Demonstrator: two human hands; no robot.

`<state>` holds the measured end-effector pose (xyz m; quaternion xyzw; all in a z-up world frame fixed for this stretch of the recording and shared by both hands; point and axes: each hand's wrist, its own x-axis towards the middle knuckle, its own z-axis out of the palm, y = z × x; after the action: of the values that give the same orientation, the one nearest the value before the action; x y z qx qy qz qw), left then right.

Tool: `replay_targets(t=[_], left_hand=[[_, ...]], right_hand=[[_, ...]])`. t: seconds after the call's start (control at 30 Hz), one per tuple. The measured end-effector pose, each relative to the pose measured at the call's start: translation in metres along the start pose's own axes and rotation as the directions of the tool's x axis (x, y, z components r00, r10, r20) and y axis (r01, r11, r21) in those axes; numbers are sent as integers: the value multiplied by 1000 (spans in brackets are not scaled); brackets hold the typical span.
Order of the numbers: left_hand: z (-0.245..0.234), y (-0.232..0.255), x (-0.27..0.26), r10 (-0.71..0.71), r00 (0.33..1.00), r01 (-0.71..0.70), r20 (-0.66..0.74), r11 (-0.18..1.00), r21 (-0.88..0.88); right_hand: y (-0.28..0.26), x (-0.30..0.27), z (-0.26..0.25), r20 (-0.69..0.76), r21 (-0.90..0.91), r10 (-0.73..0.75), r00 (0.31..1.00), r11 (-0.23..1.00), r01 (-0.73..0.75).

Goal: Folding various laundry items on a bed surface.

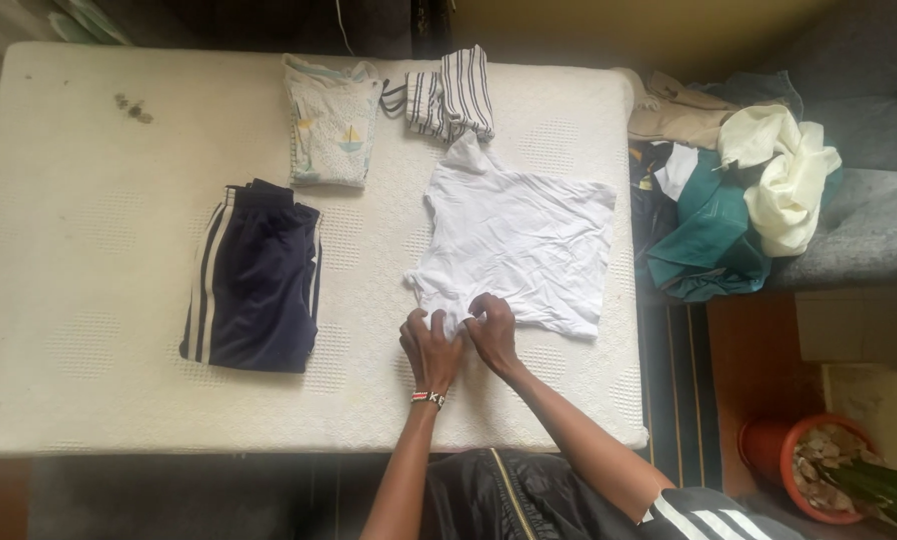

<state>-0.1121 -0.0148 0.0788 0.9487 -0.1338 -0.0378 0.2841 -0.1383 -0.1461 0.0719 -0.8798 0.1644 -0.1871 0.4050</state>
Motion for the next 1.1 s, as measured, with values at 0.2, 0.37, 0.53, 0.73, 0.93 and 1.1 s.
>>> replay_targets(t=[0.2,0.37,0.53,0.73,0.93,1.1], left_hand=[[-4,-6,10,-274,957,239,-95,931,-275],[18,-21,-3,-194,963,119,-185,928,-353],[10,-26,-31,-244,955,172,-168,918,-358],[30,-49,-21,-322,947,311,-3,917,-250],[24,-23,74,-565,824,566,41,824,-31],[68,-49,113,-631,774,631,51,776,17]], right_hand=[[-22,-6,-3,-61,-131,55,997,989,-63],[-25,-12,10,0,-85,372,928,925,-370],[-6,-33,17,26,-65,329,944,943,-327],[4,-41,7,149,-40,128,981,992,-123],[12,-46,7,170,-43,-15,985,999,23],[15,-47,2,204,-23,-13,979,1000,18]])
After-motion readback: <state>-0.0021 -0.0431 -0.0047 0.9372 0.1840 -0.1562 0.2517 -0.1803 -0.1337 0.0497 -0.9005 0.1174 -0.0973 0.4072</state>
